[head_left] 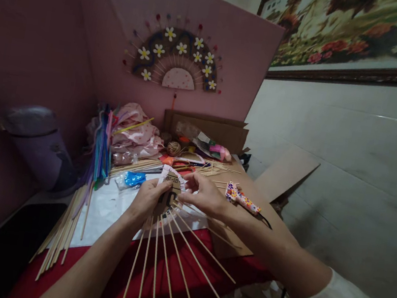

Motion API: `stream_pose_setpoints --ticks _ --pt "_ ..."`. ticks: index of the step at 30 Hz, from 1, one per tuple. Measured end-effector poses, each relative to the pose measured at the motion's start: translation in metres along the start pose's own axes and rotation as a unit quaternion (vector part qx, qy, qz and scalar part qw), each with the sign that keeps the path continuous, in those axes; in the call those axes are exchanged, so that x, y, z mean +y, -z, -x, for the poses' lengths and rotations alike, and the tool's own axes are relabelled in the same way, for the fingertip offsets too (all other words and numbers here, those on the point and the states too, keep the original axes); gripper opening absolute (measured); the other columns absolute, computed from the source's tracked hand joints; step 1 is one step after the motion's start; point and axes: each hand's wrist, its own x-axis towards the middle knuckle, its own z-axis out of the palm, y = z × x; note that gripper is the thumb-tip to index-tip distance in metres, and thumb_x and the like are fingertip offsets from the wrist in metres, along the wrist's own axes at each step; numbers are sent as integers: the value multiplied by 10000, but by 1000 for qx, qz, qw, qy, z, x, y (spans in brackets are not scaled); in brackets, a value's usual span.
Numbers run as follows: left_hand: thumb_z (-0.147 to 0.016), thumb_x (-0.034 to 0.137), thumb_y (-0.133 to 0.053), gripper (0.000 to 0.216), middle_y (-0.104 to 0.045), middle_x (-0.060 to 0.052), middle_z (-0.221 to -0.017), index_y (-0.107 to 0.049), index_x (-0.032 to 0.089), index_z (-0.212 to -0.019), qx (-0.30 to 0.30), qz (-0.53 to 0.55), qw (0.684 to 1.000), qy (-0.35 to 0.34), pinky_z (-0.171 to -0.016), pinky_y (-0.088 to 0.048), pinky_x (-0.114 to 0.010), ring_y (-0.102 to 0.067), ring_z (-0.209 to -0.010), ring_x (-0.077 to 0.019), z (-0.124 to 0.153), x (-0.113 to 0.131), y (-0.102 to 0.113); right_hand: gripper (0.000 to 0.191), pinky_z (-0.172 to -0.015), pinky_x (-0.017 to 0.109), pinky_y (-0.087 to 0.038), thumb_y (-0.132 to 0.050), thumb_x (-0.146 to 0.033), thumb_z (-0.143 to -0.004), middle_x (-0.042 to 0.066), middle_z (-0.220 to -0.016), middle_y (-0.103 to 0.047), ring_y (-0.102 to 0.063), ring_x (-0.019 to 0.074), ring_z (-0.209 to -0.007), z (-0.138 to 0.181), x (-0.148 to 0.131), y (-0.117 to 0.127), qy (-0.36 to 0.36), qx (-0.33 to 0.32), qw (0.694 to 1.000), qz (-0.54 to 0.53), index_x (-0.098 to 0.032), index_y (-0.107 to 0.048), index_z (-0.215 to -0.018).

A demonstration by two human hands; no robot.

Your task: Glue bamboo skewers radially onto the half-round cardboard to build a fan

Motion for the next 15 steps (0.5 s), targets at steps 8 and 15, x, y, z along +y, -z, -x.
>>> stream_pose_setpoints --ticks 8,15 --pt "-618 373 -657 263 -599 -16 -545 -607 122 -677 -8 -9 1000 -1 -439 -345 -210 -501 -447 -97 1 1 -1 308 -435 189 -362 -634 -92 -589 -50 -587 -537 -470 70 -484 -9 4 5 -58 -92 985 -135 -139 -508 -866" --pt "-636 384 -645 256 -569 6 -505 -589 135 -663 -16 -18 1000 -7 -414 -335 -208 -471 -408 -86 2 3 -1 274 -438 192 -389 -637 -98 -572 -61 -538 -533 -469 64 -451 -13 0 8 -53 -132 982 -122 -132 -527 -821"
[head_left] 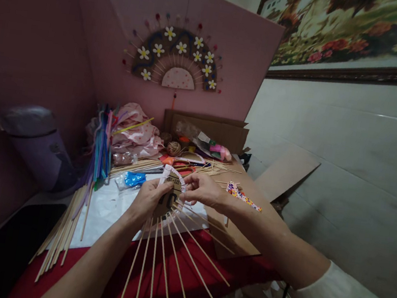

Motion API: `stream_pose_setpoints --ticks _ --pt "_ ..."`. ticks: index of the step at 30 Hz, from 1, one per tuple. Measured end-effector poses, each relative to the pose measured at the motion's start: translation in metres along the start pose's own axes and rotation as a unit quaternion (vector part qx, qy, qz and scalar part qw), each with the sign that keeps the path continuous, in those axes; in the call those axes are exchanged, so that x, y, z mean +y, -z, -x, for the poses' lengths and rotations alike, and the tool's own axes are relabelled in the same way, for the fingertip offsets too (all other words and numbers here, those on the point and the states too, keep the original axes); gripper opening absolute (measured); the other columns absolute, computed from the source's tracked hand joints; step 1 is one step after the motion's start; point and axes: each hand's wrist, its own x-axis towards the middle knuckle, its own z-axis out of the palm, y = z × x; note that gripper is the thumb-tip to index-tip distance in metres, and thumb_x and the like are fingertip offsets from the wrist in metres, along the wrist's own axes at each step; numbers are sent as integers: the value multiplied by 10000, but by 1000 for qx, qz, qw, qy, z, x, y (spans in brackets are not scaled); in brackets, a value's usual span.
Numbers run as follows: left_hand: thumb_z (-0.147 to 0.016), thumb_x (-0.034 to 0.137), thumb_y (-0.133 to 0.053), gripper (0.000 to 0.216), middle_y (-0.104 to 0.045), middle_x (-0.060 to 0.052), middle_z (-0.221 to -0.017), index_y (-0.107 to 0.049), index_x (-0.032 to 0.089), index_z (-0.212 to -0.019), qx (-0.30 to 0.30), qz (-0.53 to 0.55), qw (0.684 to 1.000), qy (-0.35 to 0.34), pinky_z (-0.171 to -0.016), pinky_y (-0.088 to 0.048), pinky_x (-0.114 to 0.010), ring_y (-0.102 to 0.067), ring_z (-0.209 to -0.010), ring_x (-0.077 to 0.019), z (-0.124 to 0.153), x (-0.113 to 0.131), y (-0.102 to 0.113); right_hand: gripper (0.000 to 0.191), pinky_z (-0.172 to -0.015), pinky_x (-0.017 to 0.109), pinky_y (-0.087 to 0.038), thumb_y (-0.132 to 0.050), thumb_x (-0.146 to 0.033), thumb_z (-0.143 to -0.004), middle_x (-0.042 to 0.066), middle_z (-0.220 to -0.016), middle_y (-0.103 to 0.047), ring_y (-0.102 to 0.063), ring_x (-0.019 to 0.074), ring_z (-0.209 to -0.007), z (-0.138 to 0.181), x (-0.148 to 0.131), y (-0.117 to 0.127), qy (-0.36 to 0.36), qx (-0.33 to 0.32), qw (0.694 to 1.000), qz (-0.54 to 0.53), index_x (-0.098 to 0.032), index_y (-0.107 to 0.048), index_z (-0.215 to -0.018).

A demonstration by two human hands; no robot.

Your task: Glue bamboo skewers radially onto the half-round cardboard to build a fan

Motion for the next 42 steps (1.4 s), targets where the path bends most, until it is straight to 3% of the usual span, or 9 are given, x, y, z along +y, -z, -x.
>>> stream_pose_setpoints --ticks 16,22,29,33,37,42 --pt "-665 372 -633 242 -576 7 -533 -601 134 -701 -23 5 1000 5 -423 -343 -206 -483 -425 -86 -1 -1 0 228 -367 164 -344 -640 -74 -570 -80 -476 -510 -433 53 -390 -8 0 0 3 -17 998 53 -153 -482 -713" --pt "-674 368 -628 234 -554 20 -527 -602 135 -681 -24 -9 1000 -5 -422 -326 -198 -458 -425 -72 -2 -5 3 310 -412 175 -300 -741 -265 -574 -54 -557 -525 -458 69 -473 -8 -1 4 57 13 981 182 -144 -512 -744" --pt "-653 381 -637 252 -546 17 -511 -590 134 -674 -7 -8 1000 5 -414 -312 -204 -458 -416 -82 -2 -3 3 289 -497 204 -305 -679 -286 -693 -19 -625 -562 -475 92 -546 11 -8 2 137 70 925 348 -127 -586 -916" --pt "-628 377 -647 253 -557 7 -506 -598 132 -670 6 9 1000 14 -423 -328 -213 -470 -416 -93 -2 -1 1 389 -549 243 -316 -623 -301 -755 27 -703 -619 -541 146 -619 24 -2 -8 219 135 842 474 -131 -522 -1090" --pt "-613 361 -658 238 -558 7 -502 -590 134 -631 9 25 1000 8 -427 -334 -211 -466 -414 -87 -3 -2 1 293 -573 279 -321 -494 -297 -843 87 -777 -642 -580 189 -697 31 3 -16 276 159 755 573 -114 -516 -1071" --pt "-621 357 -653 237 -561 2 -518 -588 130 -637 10 16 1000 4 -445 -338 -211 -477 -440 -90 -5 -5 3 226 -579 285 -325 -412 -275 -881 78 -778 -655 -593 182 -703 33 5 -20 310 151 722 600 -129 -539 -998"
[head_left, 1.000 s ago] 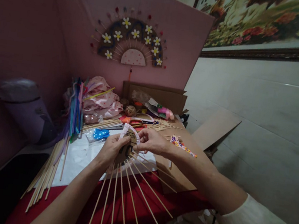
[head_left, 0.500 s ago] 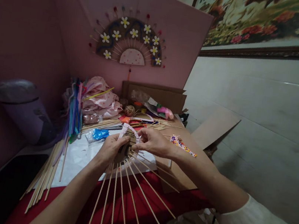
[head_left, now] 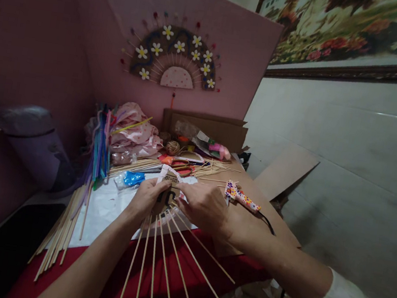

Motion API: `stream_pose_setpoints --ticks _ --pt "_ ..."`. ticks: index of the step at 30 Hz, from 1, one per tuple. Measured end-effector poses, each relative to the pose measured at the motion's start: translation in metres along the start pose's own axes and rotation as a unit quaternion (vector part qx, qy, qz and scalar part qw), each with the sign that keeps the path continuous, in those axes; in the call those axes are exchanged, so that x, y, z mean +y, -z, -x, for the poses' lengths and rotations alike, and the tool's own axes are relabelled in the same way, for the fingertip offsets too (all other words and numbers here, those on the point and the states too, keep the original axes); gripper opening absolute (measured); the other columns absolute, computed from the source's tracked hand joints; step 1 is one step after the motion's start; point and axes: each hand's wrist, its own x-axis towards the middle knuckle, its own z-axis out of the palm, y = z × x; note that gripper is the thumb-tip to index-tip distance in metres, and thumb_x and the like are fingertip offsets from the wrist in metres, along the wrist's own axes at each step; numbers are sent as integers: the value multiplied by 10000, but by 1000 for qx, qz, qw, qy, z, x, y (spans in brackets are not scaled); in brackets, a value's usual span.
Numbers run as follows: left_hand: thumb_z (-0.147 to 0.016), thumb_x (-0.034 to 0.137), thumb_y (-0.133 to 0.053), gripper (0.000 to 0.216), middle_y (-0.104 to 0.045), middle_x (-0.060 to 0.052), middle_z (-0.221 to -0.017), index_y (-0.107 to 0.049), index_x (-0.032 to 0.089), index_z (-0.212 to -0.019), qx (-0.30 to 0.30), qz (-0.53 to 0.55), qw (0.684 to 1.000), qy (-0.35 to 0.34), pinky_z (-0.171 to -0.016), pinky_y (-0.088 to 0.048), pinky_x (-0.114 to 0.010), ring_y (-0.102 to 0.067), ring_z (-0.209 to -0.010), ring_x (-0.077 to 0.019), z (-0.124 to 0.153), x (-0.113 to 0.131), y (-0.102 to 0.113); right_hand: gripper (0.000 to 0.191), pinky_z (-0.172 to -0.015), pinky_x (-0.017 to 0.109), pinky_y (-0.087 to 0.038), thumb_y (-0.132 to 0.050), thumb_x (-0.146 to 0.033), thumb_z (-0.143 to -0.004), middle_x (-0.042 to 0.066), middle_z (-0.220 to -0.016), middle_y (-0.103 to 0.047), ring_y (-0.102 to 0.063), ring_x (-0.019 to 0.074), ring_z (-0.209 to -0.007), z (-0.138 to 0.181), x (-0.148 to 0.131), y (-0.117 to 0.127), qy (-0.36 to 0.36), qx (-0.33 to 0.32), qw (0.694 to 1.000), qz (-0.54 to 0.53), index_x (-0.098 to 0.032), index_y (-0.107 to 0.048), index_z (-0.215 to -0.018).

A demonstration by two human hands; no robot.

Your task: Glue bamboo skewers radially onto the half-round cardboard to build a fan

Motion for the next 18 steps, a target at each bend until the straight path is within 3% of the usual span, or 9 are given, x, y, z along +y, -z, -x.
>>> stream_pose_setpoints --ticks 9,18 --pt "-627 359 -642 248 -471 33 -457 -549 134 -579 12 -27 1000 -9 -399 -258 -206 -379 -394 -69 1 3 0 201 -611 286 -339 -411 -206 -856 64 -829 -666 -592 166 -739 3 -3 2 28 14 999 -3 -151 -542 -999" --pt "-613 366 -641 246 -500 25 -460 -566 134 -583 34 -28 999 1 -407 -285 -209 -409 -392 -80 2 4 -1 211 -636 278 -356 -476 -247 -827 56 -844 -653 -580 161 -749 7 -1 12 33 48 996 -64 -149 -550 -999"
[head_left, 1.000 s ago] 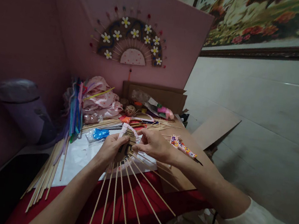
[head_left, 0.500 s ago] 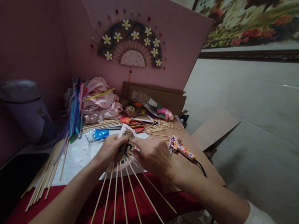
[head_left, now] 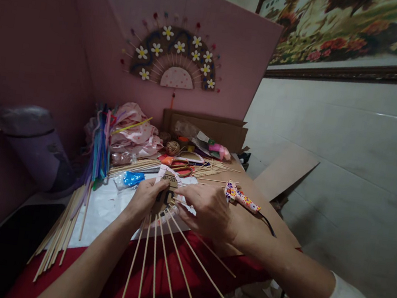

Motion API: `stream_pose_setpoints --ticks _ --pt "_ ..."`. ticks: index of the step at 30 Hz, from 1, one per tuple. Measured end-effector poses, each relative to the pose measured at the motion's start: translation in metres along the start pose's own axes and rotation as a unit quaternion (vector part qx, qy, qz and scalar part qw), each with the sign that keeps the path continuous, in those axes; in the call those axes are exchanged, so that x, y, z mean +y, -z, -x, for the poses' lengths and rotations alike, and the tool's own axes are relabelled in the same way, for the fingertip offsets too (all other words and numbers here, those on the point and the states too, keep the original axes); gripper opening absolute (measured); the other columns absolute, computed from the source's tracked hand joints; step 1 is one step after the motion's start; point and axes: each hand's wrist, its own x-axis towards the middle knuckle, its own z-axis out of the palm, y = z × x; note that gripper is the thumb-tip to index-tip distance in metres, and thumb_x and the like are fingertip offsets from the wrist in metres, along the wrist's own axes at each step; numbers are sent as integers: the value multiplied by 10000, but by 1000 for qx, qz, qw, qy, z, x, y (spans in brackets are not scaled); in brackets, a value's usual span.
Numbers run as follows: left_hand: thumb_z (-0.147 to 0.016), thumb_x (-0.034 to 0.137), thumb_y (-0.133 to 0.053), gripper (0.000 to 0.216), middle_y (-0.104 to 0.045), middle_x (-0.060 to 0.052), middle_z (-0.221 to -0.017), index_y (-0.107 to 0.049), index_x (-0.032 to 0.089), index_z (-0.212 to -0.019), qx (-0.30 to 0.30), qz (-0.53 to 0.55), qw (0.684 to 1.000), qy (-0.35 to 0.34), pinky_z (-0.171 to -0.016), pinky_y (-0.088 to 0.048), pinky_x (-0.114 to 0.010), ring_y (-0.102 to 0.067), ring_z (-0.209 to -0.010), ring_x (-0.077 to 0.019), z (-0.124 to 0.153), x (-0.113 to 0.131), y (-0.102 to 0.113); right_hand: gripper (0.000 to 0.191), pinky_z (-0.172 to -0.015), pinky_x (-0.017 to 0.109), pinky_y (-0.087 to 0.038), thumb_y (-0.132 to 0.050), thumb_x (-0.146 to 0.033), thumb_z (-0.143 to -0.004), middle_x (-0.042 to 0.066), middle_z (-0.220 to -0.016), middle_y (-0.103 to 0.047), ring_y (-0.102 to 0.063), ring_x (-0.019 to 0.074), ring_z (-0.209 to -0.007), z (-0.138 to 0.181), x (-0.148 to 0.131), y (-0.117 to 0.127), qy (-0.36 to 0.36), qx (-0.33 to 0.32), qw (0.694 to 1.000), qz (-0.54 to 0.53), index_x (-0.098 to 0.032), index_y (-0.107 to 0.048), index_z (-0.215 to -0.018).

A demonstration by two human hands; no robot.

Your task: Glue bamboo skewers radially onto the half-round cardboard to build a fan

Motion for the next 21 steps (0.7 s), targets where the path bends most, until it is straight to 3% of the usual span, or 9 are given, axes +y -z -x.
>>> stream_pose_setpoints --ticks 5,8,13,21 --pt "-594 369 -650 246 -504 25 -463 -561 140 -576 -5 4 1000 -6 -412 -290 -210 -412 -400 -80 -1 -1 0 191 -558 283 -295 -432 -277 -859 48 -732 -636 -554 151 -637 -4 2 -3 -26 10 997 72 -147 -571 -840" --pt "-597 360 -649 245 -483 30 -458 -539 144 -562 -9 0 1000 -15 -408 -277 -210 -392 -401 -75 -3 -3 0 191 -521 295 -239 -429 -234 -856 30 -644 -598 -519 142 -568 -7 2 -9 -6 16 993 120 -160 -547 -725" --pt "-607 348 -636 247 -419 47 -441 -494 162 -529 -19 4 1000 -17 -385 -238 -211 -342 -391 -67 -3 -4 0 190 -505 300 -205 -420 -169 -853 20 -608 -563 -505 137 -552 -8 1 -13 59 11 987 151 -162 -530 -699" --pt "-621 332 -625 217 -438 34 -458 -531 148 -554 -20 -1 999 -26 -396 -227 -210 -342 -408 -68 -1 -2 -1 214 -506 294 -227 -392 -158 -878 23 -635 -560 -495 136 -574 -6 3 -7 113 -9 981 160 -168 -526 -711"
